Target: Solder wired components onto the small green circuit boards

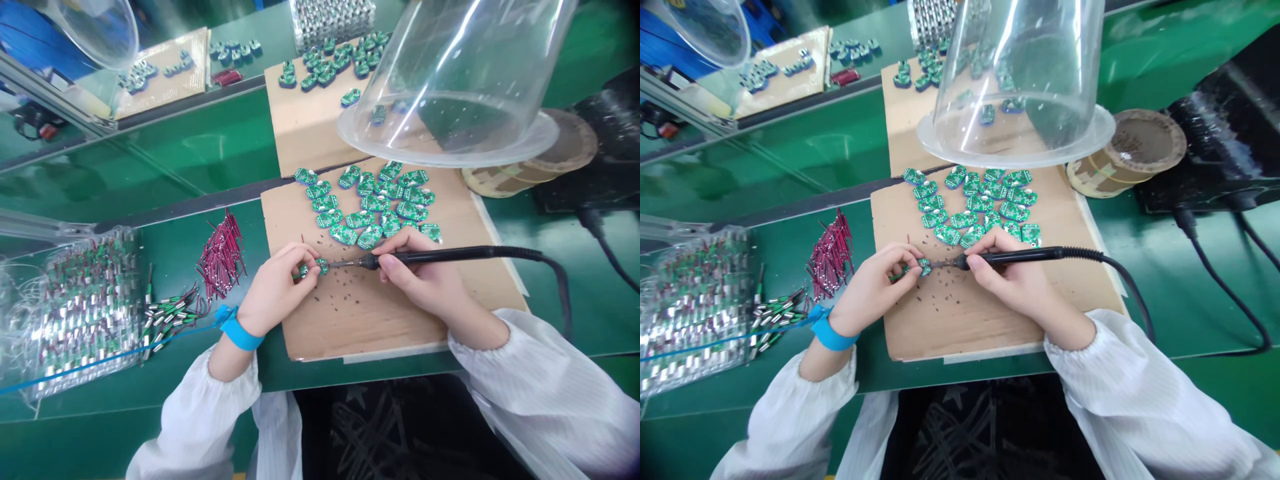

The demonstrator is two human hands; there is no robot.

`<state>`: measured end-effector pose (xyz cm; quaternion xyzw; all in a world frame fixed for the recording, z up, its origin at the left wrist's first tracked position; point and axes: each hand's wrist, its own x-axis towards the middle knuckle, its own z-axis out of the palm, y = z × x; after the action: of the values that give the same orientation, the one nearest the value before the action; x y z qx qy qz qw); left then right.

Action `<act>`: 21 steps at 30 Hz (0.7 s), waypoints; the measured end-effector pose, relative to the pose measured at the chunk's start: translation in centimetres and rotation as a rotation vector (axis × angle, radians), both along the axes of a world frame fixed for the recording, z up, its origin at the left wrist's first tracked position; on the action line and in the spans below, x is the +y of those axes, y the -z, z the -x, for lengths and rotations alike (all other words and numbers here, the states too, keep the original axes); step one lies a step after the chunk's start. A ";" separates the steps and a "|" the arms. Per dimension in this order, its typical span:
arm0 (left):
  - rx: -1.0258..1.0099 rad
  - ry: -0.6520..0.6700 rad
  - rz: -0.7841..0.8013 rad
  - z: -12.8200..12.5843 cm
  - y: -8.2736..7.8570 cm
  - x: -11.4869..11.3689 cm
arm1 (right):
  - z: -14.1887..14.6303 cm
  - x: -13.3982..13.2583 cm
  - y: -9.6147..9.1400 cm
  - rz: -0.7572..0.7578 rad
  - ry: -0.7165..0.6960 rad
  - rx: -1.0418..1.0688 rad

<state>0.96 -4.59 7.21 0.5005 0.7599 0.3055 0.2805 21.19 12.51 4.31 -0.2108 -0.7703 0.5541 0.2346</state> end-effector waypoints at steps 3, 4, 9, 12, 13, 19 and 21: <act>-0.005 0.005 0.020 0.2 -0.2 0.1 | -0.1 -0.1 0.0 0.033 -0.001 0.027; -0.007 0.007 0.028 0.2 -0.3 0.1 | -0.1 -0.1 0.0 0.067 0.008 0.047; -0.024 0.011 0.056 0.6 -0.4 0.3 | 0.0 -0.3 -0.2 0.224 0.097 0.116; -0.083 0.026 0.055 0.9 -0.1 0.1 | 0.1 -0.3 -0.2 0.228 0.092 0.109; -0.114 0.027 0.053 1.0 -0.1 0.0 | 0.1 -0.3 -0.2 0.231 0.085 0.111; -0.116 0.020 0.024 0.9 0.1 -0.1 | 0.0 -0.1 -0.1 0.228 0.042 0.095; -0.085 0.022 0.042 0.9 0.0 0.1 | 0.1 -0.2 -0.1 0.210 0.035 0.086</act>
<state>0.03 -4.45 7.22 0.4894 0.7479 0.3072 0.3266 21.09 12.35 4.36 -0.2240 -0.6935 0.6361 0.2536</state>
